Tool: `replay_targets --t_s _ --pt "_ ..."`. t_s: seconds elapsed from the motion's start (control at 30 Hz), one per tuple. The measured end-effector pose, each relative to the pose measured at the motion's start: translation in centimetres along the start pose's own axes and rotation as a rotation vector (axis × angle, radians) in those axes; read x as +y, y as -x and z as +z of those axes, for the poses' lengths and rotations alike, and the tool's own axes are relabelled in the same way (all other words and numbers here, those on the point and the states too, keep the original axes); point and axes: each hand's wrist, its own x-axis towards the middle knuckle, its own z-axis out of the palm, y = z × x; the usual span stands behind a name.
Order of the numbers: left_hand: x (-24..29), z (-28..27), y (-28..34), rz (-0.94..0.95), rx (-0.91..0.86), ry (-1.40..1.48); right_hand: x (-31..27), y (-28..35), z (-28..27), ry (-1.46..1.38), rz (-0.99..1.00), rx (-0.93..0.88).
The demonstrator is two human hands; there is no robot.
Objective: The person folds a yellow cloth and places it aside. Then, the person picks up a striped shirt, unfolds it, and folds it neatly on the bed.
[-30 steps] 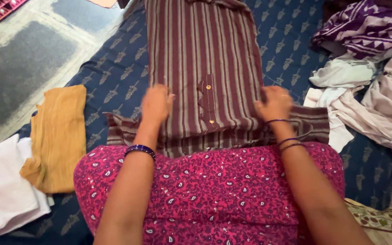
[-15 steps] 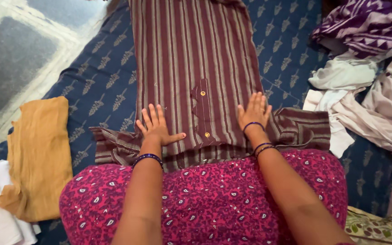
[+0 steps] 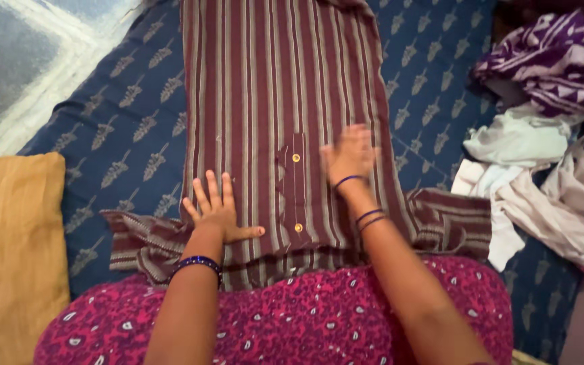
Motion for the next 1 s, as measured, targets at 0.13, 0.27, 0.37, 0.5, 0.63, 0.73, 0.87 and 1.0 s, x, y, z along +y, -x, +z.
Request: replay_targets --t_s 0.13,0.27,0.37,0.5,0.63,0.73,0.87,1.0 --pt "0.4 -0.2 0.2 -0.015 -0.018 -0.007 -7.0 1.0 1.8 -0.17 -0.583 -0.229" --pt "0.1 -0.3 -0.1 -0.01 -0.032 0.028 -4.6 -4.4 0.7 -0.044 -0.37 -0.207" --pt "0.0 -0.2 -0.3 -0.007 -0.03 0.042 0.7 -9.2 -0.3 0.031 -0.218 -0.011" --pt "-0.1 -0.4 -0.4 0.002 -0.043 0.057 0.1 -10.3 0.4 -0.086 -0.077 0.056" --pt "-0.2 -0.2 -0.4 0.002 -0.032 0.065 -9.4 -6.7 0.2 -0.105 -0.243 -0.098" --pt "0.0 -0.3 -0.3 -0.006 -0.062 0.024 -16.6 -0.6 -1.4 -0.035 -0.732 -0.192" --pt "0.1 -0.6 -0.2 -0.016 -0.143 -0.053 -19.7 3.7 -3.4 -0.256 -1.278 -0.114" --pt "-0.2 -0.3 -0.2 0.004 -0.025 0.071 -16.6 -3.8 -3.6 0.038 -1.018 -0.385"
